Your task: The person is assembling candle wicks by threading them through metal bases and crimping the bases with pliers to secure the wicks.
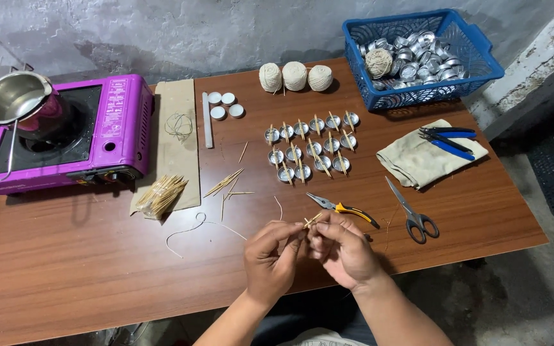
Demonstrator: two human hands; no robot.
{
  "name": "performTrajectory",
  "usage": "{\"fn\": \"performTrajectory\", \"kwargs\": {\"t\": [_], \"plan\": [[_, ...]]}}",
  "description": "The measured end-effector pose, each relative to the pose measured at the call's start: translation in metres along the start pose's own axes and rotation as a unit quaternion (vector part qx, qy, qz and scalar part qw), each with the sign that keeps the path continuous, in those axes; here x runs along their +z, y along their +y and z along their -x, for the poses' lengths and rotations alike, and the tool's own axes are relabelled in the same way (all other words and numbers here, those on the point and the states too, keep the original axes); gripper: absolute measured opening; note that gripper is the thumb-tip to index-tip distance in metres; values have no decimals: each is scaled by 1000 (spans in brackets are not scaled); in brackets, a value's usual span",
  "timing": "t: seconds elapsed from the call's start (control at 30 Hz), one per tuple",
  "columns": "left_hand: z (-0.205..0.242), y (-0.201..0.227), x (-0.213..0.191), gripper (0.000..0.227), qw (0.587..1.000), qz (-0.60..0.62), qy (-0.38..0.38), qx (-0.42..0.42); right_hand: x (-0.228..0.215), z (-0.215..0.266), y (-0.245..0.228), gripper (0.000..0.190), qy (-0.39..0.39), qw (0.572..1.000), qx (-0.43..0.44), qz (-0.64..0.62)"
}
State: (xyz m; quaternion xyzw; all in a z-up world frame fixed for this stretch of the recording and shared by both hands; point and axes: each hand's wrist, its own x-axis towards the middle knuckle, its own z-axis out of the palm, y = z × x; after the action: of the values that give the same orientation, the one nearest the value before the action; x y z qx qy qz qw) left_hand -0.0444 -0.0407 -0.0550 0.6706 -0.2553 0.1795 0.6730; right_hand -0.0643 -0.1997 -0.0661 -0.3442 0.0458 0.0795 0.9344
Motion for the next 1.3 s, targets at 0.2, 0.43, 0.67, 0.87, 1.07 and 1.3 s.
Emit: {"fn": "performTrajectory", "kwargs": {"t": [0.2,0.43,0.67,0.87,1.07,1.3], "plan": [[-2,5,1,13,999,42,-12,-12,-9,-1,-1,16,-63,996,1,61],[-3,5,3,16,998,52,-21,-23,-9,-7,0,19,-86,996,14,32],[-19,5,-13,19,981,-129,0,145,-11,-4,-5,10,-45,983,-114,139],[-33,3,-21,16,908,-254,16,332,13,-3,-18,20,-27,918,-273,287],[-36,4,-29,18,907,-257,2,333,29,-14,-24,11,1,866,-313,390],[-48,-45,-36,19,884,217,-221,-351,8,-29,-44,11,-59,865,-214,450]]}}
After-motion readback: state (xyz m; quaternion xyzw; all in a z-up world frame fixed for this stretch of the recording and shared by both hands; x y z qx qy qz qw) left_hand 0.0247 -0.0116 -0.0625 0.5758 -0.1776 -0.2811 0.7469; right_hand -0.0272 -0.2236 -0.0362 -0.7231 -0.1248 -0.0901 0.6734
